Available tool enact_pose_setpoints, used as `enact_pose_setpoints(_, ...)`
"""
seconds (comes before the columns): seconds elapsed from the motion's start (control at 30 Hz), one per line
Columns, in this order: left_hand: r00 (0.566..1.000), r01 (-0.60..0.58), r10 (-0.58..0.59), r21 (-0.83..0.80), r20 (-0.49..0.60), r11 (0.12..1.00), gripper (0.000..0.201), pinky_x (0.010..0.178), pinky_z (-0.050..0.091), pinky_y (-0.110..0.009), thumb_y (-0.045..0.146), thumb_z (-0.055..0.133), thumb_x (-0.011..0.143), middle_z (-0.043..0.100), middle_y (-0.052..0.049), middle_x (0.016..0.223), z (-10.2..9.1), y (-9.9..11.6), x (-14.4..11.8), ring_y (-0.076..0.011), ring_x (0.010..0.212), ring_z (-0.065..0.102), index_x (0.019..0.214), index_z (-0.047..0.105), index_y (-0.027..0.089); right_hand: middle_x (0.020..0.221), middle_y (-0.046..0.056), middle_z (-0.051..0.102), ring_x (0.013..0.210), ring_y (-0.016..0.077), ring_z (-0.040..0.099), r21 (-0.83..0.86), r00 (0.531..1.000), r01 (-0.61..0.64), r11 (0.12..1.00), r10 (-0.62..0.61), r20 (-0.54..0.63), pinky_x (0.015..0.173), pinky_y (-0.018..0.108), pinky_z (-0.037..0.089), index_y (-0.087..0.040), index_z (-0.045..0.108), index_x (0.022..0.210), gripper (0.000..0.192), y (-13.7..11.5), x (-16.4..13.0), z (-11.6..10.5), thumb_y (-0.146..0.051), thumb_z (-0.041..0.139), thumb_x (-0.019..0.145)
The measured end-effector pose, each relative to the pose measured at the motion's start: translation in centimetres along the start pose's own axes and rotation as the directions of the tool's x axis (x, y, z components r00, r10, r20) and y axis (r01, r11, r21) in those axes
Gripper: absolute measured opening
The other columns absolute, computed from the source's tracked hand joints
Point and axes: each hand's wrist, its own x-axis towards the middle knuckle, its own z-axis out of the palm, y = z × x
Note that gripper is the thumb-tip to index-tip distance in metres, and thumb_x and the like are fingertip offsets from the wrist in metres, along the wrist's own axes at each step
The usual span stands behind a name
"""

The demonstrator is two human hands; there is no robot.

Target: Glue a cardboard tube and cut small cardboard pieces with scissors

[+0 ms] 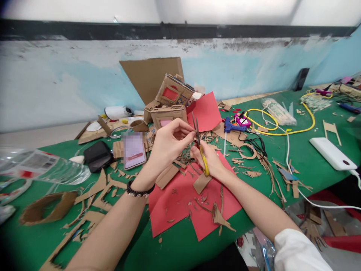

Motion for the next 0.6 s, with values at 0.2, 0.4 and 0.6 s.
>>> enact_pose_setpoints(0.2, 1.0, -0.029, 0.029, 0.047, 0.013, 0.998, 0.008, 0.073, 0.06, -0.026, 0.025, 0.074, 0.09, 0.08, -0.001, 0.086, -0.3, 0.1, -0.1, -0.0157, 0.077, 0.076, 0.087, 0.068, 0.021, 0.07, -0.002, 0.062, 0.062, 0.019, 0.056, -0.134, 0.997, 0.01, 0.991, -0.021, -0.078, 0.061, 0.031, 0.044, -0.029, 0.053, 0.096, 0.051, -0.5, 0.1, -0.5, -0.078, 0.045, 0.107)
enact_pose_setpoints(0.4, 0.998, -0.057, 0.056, 0.134, 0.01, 0.989, 0.006, 0.08, 0.063, -0.028, 0.026, 0.071, 0.094, 0.082, -0.002, 0.092, -0.8, 0.4, -0.1, -0.0178, 0.085, 0.078, 0.094, 0.074, 0.021, 0.073, 0.001, 0.069, 0.064, 0.0219, 0.06, -0.332, 0.993, -0.02, 0.943, -0.02, -0.118, 0.064, 0.031, 0.041, -0.028, 0.06, 0.097, 0.045, -1.8, 0.0, -1.1, -0.07, 0.048, 0.106)
enact_pose_setpoints(0.6, 0.998, -0.046, 0.054, 0.178, -0.039, 0.983, 0.01, 0.078, 0.061, -0.027, 0.024, 0.073, 0.092, 0.08, -0.001, 0.092, -0.7, 0.2, 0.0, -0.0175, 0.087, 0.079, 0.099, 0.066, 0.023, 0.074, 0.003, 0.072, 0.063, 0.0226, 0.062, -0.434, 0.988, -0.048, 0.9, -0.02, -0.151, 0.065, 0.03, 0.04, -0.028, 0.063, 0.097, 0.04, -1.3, 0.2, -1.0, -0.065, 0.052, 0.106)
